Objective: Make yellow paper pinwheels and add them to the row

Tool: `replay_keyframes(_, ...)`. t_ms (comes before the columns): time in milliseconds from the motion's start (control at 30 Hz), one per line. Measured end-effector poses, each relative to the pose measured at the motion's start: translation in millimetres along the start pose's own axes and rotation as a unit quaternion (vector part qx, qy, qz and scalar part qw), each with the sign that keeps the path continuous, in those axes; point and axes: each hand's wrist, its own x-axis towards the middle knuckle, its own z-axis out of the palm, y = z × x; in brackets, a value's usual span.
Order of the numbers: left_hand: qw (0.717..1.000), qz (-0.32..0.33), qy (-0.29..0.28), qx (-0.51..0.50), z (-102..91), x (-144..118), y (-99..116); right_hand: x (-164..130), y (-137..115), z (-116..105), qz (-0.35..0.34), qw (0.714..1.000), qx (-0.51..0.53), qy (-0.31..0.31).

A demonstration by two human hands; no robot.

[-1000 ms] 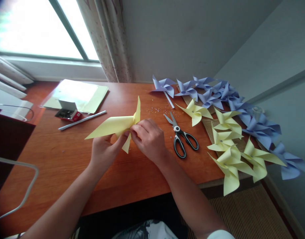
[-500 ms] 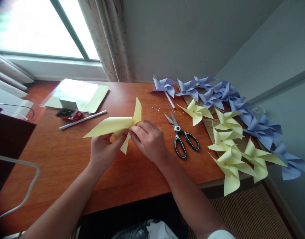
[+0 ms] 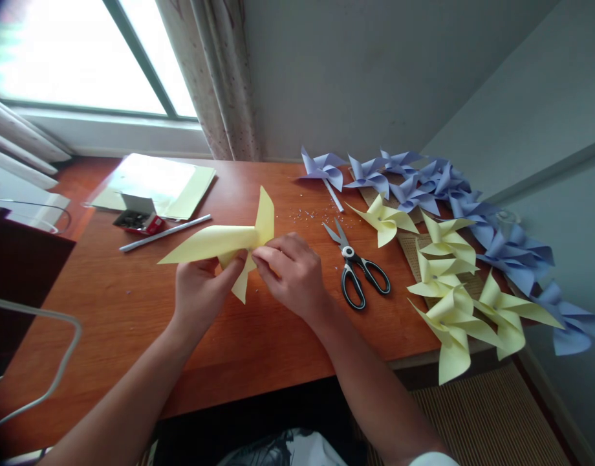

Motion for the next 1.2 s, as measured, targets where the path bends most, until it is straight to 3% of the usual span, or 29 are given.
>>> replay_keyframes(100,0.996,-0.033,0.056,-0.062,-4.1,5.6,-3.3,3.4,1.8,-5.1,0.099,0.993,0.052,0.036)
replay_keyframes(233,0.965,-0.009,0.213,-0.152,-18.8,23.6,-2.7,4.3,16.7,-0.6,0.213,0.974,0.071,0.030)
replay_keyframes(333,0.927,0.050,0.307,-0.208,-33.0,37.9,-1.2,8.2,25.4,15.7,0.231,0.966,0.082,-0.076)
replay_keyframes(400,0.916,0.066,0.333,-0.213,-39.5,44.2,-1.5,15.6,25.7,31.4,0.210,0.960,0.069,-0.173)
replay_keyframes(533,0.899,0.093,0.394,-0.167,-41.3,48.0,-3.8,40.2,14.5,67.2,0.165,0.939,-0.071,-0.294)
replay_keyframes(700,0.905,0.125,0.404,-0.049,-38.6,40.9,-7.5,68.9,-3.6,104.2,0.098,0.912,-0.160,-0.364)
replay_keyframes(833,0.921,0.133,0.365,0.019,-37.8,33.4,-13.4,77.5,-8.0,113.8,0.104,0.905,-0.169,-0.377)
replay_keyframes(967,0.937,0.122,0.327,0.023,-35.0,30.5,-17.1,73.0,-2.7,98.7,0.133,0.905,-0.177,-0.363)
replay_keyframes(1200,0.949,0.086,0.302,0.009,-29.9,29.1,-16.1,53.1,16.6,50.2,0.172,0.920,-0.135,-0.324)
